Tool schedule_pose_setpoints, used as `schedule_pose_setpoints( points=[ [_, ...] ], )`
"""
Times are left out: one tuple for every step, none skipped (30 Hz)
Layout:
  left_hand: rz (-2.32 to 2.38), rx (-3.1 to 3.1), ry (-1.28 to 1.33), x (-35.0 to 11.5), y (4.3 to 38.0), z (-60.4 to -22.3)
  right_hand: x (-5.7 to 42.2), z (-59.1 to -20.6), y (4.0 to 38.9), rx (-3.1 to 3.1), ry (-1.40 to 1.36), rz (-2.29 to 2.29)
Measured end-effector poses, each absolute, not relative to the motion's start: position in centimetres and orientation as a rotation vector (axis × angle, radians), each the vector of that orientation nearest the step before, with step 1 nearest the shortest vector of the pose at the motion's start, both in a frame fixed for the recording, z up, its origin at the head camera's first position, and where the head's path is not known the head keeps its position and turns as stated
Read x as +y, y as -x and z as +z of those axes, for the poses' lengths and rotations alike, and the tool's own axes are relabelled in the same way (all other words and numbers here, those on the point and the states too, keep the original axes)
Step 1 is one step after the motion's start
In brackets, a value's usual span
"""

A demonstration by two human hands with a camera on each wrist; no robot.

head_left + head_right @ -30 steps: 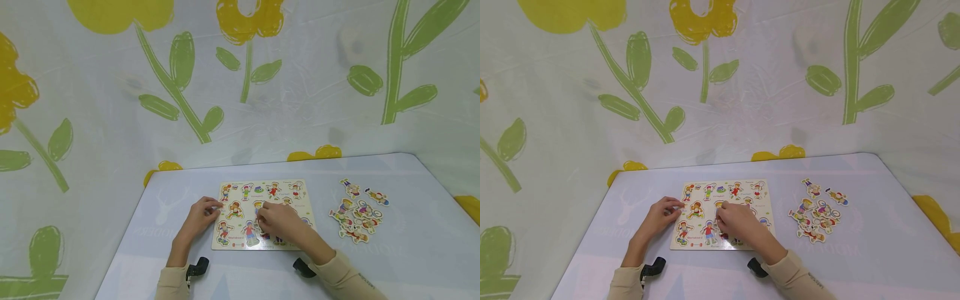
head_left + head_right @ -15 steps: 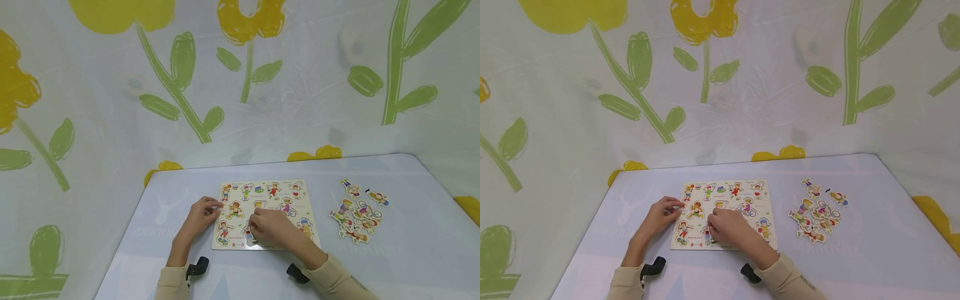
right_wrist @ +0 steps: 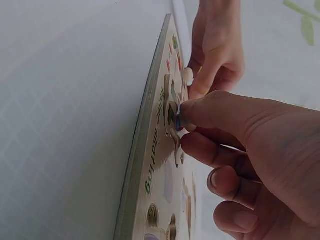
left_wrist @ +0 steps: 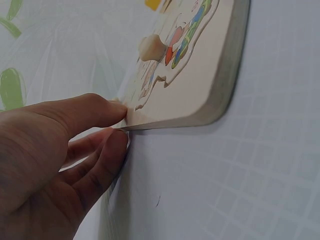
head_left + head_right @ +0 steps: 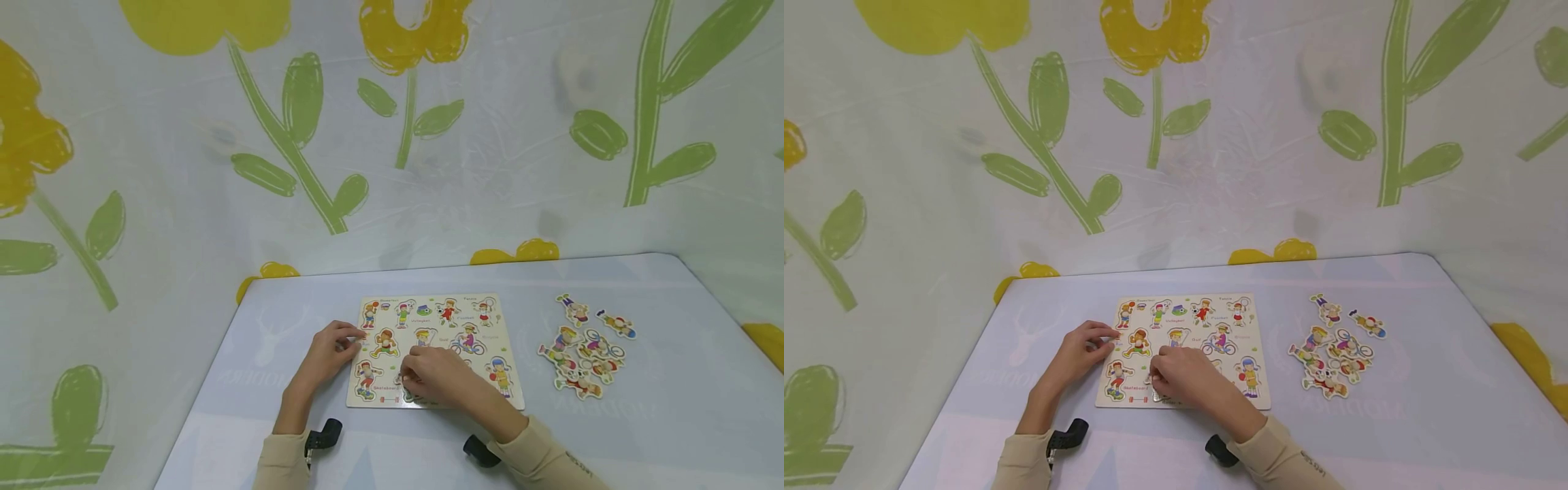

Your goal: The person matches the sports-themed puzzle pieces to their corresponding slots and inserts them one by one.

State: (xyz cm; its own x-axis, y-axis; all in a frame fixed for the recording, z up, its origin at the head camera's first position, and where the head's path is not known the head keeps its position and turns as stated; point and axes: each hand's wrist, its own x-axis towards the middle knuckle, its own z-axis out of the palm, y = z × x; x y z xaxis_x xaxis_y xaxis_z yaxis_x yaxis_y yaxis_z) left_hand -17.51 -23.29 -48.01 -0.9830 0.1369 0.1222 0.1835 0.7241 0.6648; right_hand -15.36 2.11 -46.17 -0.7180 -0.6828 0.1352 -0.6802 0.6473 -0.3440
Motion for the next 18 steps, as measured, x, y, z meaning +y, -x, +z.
schedule_pose_setpoints(
  points=[
    [-1.113,-2.855,0.27,-23.27,17.52,-48.02,2.14,-46.21,15.37,2.846,1.173,-0.591],
    [-1.114,-2.855,0.271,-23.25,17.52,-48.02,2.16,-46.26,15.38,2.845,1.166,-0.592],
    [-1.115,-2.854,0.272,-23.22,17.54,-48.02,2.19,-46.29,15.39,2.846,1.16,-0.593],
    [-1.112,-2.853,0.273,-23.21,17.57,-48.06,2.21,-46.31,15.4,2.848,1.155,-0.595],
    [-1.112,-2.853,0.274,-23.2,17.6,-48.07,2.24,-46.31,15.4,2.849,1.15,-0.596],
    [-1.108,-2.853,0.275,-23.2,17.63,-48.11,2.26,-46.32,15.4,2.851,1.147,-0.598],
    [-1.102,-2.856,0.274,-23.2,17.65,-48.12,2.28,-46.32,15.39,2.853,1.148,-0.601],
    [-1.1,-2.855,0.272,-23.2,17.66,-48.13,2.29,-46.34,15.38,2.853,1.149,-0.607],
    [-1.098,-2.855,0.27,-23.21,17.67,-48.13,2.3,-46.35,15.37,2.855,1.154,-0.611],
    [-1.098,-2.856,0.269,-23.22,17.67,-48.15,2.3,-46.35,15.37,2.857,1.159,-0.614],
    [-1.101,-2.856,0.267,-23.23,17.66,-48.12,2.31,-46.37,15.37,2.859,1.163,-0.615],
    [-1.102,-2.857,0.265,-23.23,17.63,-48.1,2.32,-46.42,15.39,2.859,1.167,-0.617],
    [-1.102,-2.858,0.264,-23.23,17.61,-48.08,2.33,-46.47,15.41,2.859,1.17,-0.62],
    [-1.103,-2.858,0.263,-23.24,17.61,-48.08,2.34,-46.5,15.44,2.857,1.174,-0.625],
    [-1.099,-2.86,0.262,-23.25,17.61,-48.09,2.34,-46.54,15.46,2.855,1.174,-0.629],
    [-1.097,-2.861,0.262,-23.26,17.62,-48.1,2.36,-46.59,15.49,2.85,1.177,-0.637],
    [-1.093,-2.862,0.263,-23.28,17.64,-48.14,2.37,-46.62,15.51,2.844,1.176,-0.645],
    [-1.09,-2.862,0.263,-23.28,17.65,-48.13,2.38,-46.64,15.53,2.837,1.175,-0.653]
  ],
)
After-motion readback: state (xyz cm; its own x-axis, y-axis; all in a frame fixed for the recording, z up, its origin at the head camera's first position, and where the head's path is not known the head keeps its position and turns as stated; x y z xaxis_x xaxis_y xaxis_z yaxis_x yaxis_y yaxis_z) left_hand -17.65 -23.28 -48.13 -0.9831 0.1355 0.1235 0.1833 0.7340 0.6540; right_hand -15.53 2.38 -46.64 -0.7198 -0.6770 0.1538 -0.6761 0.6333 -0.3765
